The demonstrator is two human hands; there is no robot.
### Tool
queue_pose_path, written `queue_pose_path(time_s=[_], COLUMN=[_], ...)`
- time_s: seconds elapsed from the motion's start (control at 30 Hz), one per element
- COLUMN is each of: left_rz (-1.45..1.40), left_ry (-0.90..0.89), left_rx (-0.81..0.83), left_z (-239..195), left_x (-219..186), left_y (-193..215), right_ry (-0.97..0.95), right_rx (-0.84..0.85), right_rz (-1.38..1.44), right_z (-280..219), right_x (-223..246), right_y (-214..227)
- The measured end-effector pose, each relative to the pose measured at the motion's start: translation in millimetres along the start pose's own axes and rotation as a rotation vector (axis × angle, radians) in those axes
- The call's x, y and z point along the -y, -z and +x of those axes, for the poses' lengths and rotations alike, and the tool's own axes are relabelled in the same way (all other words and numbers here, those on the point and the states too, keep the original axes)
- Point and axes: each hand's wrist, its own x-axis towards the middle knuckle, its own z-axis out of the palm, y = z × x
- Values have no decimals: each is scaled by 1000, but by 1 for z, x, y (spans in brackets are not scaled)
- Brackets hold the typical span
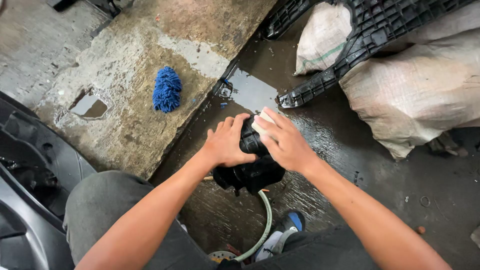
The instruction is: The person sits on the ground and scrubs a black motorcycle part with a white cloth. They rotate the part to clean different sides and crevices, occasionally dipping the cloth into a bucket of water.
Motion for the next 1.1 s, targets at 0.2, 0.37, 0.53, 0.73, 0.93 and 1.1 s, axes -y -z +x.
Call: queue_pose_path(time_s=[0.2, 0.37, 0.53, 0.73, 0.93, 1.1], left_rz=[5, 21, -4, 12, 10, 32], left_ry=[-15, -22, -24, -18, -30, -28], left_rx=[24, 30, 27, 31, 47, 81], left_z=[-13, -12, -12, -11, -4, 4], left_x=[-11, -10, -9, -8, -1, 1], left_y=[12, 11, 10, 13, 19, 21], right_ry=[90, 112, 154, 243, 275, -115], right_rx=[31, 18, -26, -37, 79, 180], right_rz=[-34, -94, -151, -271, -252, -29], right_z=[-4, -10, -16, -28, -43, -38], right_x=[-4, 4, 17, 23, 23, 19], right_y=[10, 16, 18, 24, 47, 82])
